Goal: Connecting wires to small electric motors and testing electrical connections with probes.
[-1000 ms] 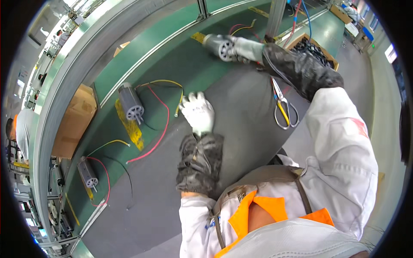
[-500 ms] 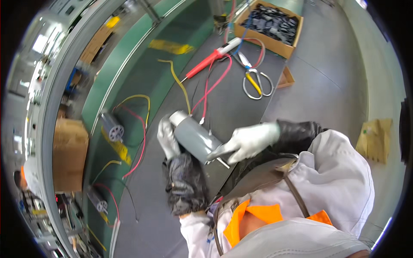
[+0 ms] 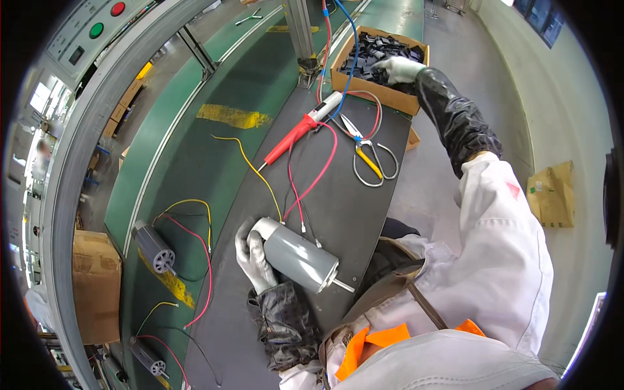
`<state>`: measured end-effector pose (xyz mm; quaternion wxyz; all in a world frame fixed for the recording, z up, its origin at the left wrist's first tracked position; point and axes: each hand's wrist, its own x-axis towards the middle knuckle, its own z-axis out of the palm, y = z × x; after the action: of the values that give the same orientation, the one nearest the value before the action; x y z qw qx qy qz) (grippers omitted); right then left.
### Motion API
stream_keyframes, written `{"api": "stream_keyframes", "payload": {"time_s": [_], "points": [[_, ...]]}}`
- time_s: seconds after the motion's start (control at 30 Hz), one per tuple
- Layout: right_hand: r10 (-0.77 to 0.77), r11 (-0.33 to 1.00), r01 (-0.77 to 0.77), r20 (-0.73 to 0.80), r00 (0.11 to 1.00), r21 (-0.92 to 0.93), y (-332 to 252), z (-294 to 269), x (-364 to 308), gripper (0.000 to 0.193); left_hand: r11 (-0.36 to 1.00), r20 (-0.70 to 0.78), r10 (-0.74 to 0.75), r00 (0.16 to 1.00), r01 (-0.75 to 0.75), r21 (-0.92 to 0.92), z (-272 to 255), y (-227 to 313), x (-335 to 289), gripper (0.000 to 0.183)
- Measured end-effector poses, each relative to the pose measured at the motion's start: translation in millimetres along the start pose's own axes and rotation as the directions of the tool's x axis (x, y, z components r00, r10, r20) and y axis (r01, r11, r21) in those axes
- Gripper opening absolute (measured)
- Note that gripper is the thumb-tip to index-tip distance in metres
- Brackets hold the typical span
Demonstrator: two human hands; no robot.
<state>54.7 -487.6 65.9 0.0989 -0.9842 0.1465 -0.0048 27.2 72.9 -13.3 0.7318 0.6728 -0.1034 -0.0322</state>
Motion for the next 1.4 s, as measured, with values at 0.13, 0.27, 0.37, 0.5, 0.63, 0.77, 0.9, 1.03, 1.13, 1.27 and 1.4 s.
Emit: {"api": "stream_keyframes", "payload": {"time_s": [0.13, 0.27, 0.37, 0.5, 0.63, 0.77, 0.9, 1.03, 1.13, 1.27, 1.4], "points": [[-0.036, 0.983, 0.021, -0.08, 0.996, -0.182, -15.9, 36.1, 25.0, 0.04, 0.999, -0.011, -0.004, 1.0, 0.004, -0.041, -9.6, -20.3, 7.3, 0.042], [0.103, 0.991, -0.118, -0.218, 0.97, -0.059, -5.3, 57.0, 29.5, 0.029, 1.0, -0.018, 0.005, 1.0, -0.005, 0.001, -14.3, -18.1, 7.0, 0.04], [0.326, 0.889, -0.144, -0.381, 0.865, 0.435, 19.8, 55.0, 25.6, 0.031, 0.998, 0.004, -0.007, 1.0, 0.007, -0.061, -11.6, -16.0, 4.7, 0.04], [0.507, 0.541, 0.06, -0.382, 0.773, 0.839, 23.7, 22.7, 20.7, 0.02, 0.988, 0.014, -0.058, 0.998, 0.059, -0.145, -13.9, -11.7, -0.6, 0.041], [0.363, 0.255, 0.396, -0.467, 0.806, 0.882, -41.6, -16.7, -25.5, 0.021, 0.992, -0.005, -0.053, 0.999, 0.052, -0.114, -18.8, -20.2, 6.3, 0.04], [0.09, 0.163, 0.394, -0.411, 0.907, 0.904, -145.9, -11.4, -127.4, 0.023, 1.0, -0.045, 0.014, 0.999, -0.015, -0.021, -11.6, -19.4, 7.2, 0.039], [-0.026, 0.231, 0.152, -0.15, 0.988, 0.961, -212.5, 67.6, -160.7, 0.023, 1.0, -0.047, -0.009, 0.999, 0.008, -0.019, -8.9, -26.4, 16.8, 0.036], [-0.064, 0.098, -0.065, 0.071, 0.995, 0.993, -225.9, 109.0, -165.5, 0.025, 0.997, -0.036, -0.063, 0.997, 0.061, -0.056, -12.3, -28.2, 11.5, 0.035], [-0.057, 0.081, -0.059, 0.064, 0.996, 0.995, -224.1, 104.0, -184.4, 0.024, 0.998, -0.018, -0.031, 0.999, 0.031, -0.05, -14.3, -28.3, 8.0, 0.038], [-0.133, 0.119, 0.006, 0.01, 0.991, 0.993, -215.5, 137.0, -197.9, 0.024, 0.995, 0.006, -0.053, 0.999, 0.053, -0.08, -9.7, -22.4, 10.7, 0.037], [-0.098, 0.479, 0.043, 0.005, 0.995, 0.877, -222.8, 124.8, -199.9, 0.026, 0.999, 0.021, -0.044, 0.999, 0.044, -0.003, -15.8, -26.3, 17.3, 0.033]]}}
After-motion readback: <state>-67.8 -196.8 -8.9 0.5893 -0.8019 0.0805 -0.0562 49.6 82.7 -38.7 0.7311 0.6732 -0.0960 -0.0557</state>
